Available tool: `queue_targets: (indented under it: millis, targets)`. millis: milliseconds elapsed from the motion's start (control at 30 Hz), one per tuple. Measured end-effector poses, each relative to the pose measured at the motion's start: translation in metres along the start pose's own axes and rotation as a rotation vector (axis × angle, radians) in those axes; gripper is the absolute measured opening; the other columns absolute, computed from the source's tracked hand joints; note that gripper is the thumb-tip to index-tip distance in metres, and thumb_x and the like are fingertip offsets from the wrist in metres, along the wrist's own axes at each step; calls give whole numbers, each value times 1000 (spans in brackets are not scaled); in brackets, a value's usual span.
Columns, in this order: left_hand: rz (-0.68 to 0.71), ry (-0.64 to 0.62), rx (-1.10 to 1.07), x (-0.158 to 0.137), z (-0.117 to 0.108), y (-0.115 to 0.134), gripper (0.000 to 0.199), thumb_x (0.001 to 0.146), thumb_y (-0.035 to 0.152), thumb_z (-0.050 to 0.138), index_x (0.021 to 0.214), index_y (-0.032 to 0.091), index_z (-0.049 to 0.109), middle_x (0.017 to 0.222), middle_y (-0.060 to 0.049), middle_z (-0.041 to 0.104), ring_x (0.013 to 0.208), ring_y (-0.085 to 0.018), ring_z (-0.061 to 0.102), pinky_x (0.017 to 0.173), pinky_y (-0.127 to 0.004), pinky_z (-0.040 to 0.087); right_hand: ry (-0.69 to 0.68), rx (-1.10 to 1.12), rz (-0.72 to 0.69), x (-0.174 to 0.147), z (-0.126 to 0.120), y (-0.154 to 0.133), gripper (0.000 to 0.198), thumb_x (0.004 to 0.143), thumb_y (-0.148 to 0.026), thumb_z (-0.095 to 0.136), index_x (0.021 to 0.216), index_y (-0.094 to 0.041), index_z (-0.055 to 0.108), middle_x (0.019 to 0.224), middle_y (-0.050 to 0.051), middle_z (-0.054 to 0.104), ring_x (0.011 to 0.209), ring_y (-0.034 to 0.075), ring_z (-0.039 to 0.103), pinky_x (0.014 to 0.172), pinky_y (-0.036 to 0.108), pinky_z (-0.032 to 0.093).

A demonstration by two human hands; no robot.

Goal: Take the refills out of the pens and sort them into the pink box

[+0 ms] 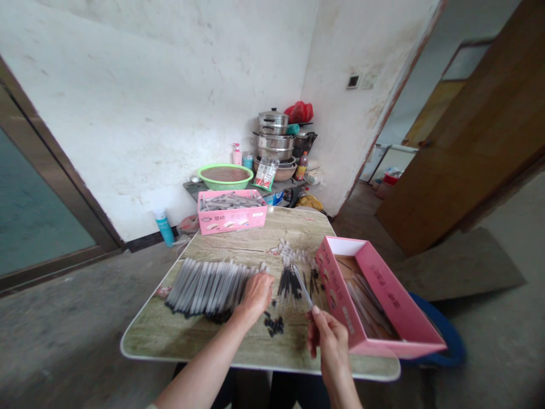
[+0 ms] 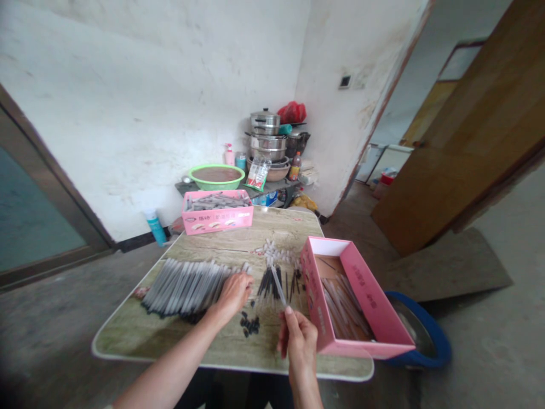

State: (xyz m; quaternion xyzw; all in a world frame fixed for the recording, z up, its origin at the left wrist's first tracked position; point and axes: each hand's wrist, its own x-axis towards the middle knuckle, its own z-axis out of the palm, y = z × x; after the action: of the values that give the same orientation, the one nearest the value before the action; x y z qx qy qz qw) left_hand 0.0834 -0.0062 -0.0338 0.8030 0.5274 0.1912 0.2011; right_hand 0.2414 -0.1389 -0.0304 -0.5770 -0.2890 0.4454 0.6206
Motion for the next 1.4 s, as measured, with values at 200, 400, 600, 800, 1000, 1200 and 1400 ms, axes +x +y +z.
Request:
queue_targets:
  millis: [200,400,600,800,1000,1200,1400]
  targets:
    - [-5,42,25,53,-1,7,20,87,17,50,86,16,70,97,-8,68,100,-21,61,89,-31,42,16,-2,-1,0,2,-3,46,76,-59,67,70,-14,59,45,-6,48,30,7,42,28,16,26]
    - [-42,-10,7,103,24,17,24,91,33,57,103,14,64,108,-8,65,102,-20,61,92,-43,48,16,-13,-2,0,-8,1,45,77,-58,66,71,-14,58,44,-6,47,31,7,40,28,16,25]
    - [-87,-42,-75,115,38,16,31,90,34,58,114,16,59,118,-9,60,105,-22,59,91,-44,50,37,-16,15,-3,-16,4,47,76,-60,66,74,-14,59,45,-7,45,31,7,41,29,16,25]
    - [-166,-11,-295,115,41,19,31,89,33,60,115,16,59,118,-9,60,106,-22,59,90,-43,50,16,-15,23,-3,-11,3,46,77,-60,66,71,-15,57,45,-7,46,31,7,41,29,16,25]
    - [-261,56,-735,116,21,20,27,90,34,59,108,14,61,108,-8,64,93,-18,63,81,-38,54,34,-69,-7,-5,-12,2,47,77,-61,63,71,-16,56,44,-7,43,31,7,38,29,17,24]
    - [-226,77,-1277,67,-14,24,34,74,38,74,95,12,65,84,-6,70,69,-13,65,68,-26,54,2,-309,-114,-15,-9,-14,47,84,-60,55,64,-17,53,43,-5,44,36,8,39,35,18,28]
    - [-190,108,-1544,14,-32,32,41,63,38,81,94,13,67,81,-5,71,72,-13,65,64,-22,53,-20,-475,-213,-27,6,-31,52,85,-61,51,56,-18,49,44,-3,45,40,10,44,41,20,32]
